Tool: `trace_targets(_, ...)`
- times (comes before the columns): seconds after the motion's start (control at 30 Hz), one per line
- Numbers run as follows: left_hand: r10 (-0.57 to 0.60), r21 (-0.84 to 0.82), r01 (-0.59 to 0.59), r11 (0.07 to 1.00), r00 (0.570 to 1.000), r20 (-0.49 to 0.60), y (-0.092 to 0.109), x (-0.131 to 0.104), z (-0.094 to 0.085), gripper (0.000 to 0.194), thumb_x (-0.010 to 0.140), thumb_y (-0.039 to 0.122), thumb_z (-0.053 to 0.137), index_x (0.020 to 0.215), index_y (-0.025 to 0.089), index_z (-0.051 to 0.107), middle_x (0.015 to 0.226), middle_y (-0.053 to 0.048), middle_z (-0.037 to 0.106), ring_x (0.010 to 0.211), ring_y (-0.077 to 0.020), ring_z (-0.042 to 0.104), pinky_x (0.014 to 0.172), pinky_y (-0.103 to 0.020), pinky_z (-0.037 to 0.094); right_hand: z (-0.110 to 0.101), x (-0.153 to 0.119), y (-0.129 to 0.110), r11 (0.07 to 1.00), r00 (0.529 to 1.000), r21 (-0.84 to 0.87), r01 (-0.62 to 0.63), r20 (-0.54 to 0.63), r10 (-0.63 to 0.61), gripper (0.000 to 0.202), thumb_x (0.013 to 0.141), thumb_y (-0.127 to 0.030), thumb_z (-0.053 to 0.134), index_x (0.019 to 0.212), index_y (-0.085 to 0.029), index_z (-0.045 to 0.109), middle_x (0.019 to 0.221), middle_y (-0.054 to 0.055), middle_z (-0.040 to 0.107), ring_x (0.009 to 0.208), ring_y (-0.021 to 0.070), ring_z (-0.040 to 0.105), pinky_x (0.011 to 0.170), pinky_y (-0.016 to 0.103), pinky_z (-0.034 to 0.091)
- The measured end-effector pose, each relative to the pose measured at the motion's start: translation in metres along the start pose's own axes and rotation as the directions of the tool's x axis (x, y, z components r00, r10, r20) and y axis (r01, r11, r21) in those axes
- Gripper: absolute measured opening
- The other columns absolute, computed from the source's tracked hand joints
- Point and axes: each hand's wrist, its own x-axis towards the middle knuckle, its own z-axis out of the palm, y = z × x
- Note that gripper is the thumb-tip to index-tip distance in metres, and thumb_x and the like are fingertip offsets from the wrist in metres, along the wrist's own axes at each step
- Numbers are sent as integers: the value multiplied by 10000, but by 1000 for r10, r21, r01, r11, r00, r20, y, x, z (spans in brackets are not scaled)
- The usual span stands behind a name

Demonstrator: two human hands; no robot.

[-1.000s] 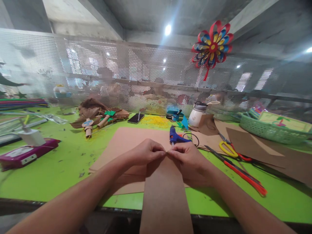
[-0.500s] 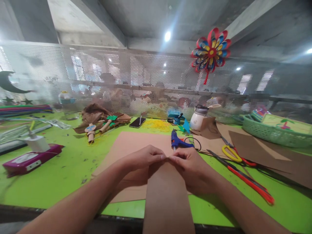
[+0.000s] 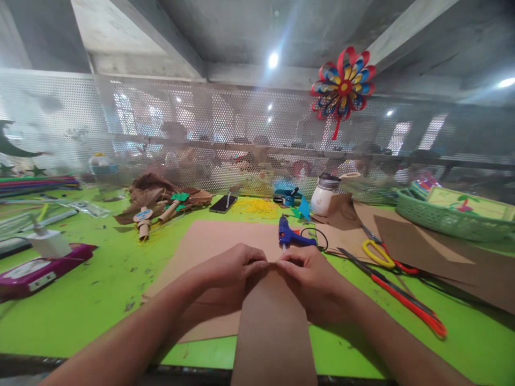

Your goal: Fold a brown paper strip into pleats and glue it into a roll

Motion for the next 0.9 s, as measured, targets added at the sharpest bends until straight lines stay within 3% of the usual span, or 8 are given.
trace_targets(0.1,-7,22,6,1000,999,33,2,-3,-6,331,898,367,403,743,148,596,657,-1,594,597,-106,488,578,-209,352,0,0,1,999,1000,-34,8,-20,-9,262,801,-348,546,634,-157,612,631,12,516,603,126,412,509,236,296)
trace_targets(0.27,25,49,-28,998,998,63,2,-4,-12,326,896,367,418,731,148,595,619,5,587,557,-97,489,545,-195,350,-3,0,-4,998,998,-58,14,54,-11,263,788,-346,563,611,-152,580,609,-2,488,591,116,407,514,231,295)
trace_targets(0.47,50,-104,-37,994,991,121,1,-5,-12,329,903,368,410,705,148,552,562,16,575,515,-86,507,534,-181,385,-6,-2,-3,985,986,125,-119,135,102,245,784,-359,583,669,-143,572,617,-14,462,546,89,368,479,214,271)
trace_targets(0.6,3,-140,14,990,993,121,-4,-4,-12,300,882,356,460,707,141,575,582,9,585,523,-83,511,525,-175,381,-10,-3,-4,964,975,203,-173,173,139,247,775,-371,600,670,-155,540,586,-30,419,510,79,336,473,215,264)
trace_targets(0.73,-28,-258,77,963,982,187,-9,-4,-16,279,879,366,468,800,138,607,598,-3,602,556,-102,549,548,-192,411,-15,0,-3,966,967,191,-176,218,133,250,794,-371,580,660,-166,530,581,-27,437,495,83,347,480,229,257)
trace_targets(0.9,16,-487,103,867,972,234,-15,-7,-18,299,851,413,516,743,145,593,647,-13,609,629,-132,613,619,-237,475,-22,11,10,983,972,138,-119,219,87,280,767,-402,610,637,-161,550,561,-30,437,485,81,330,480,237,245)
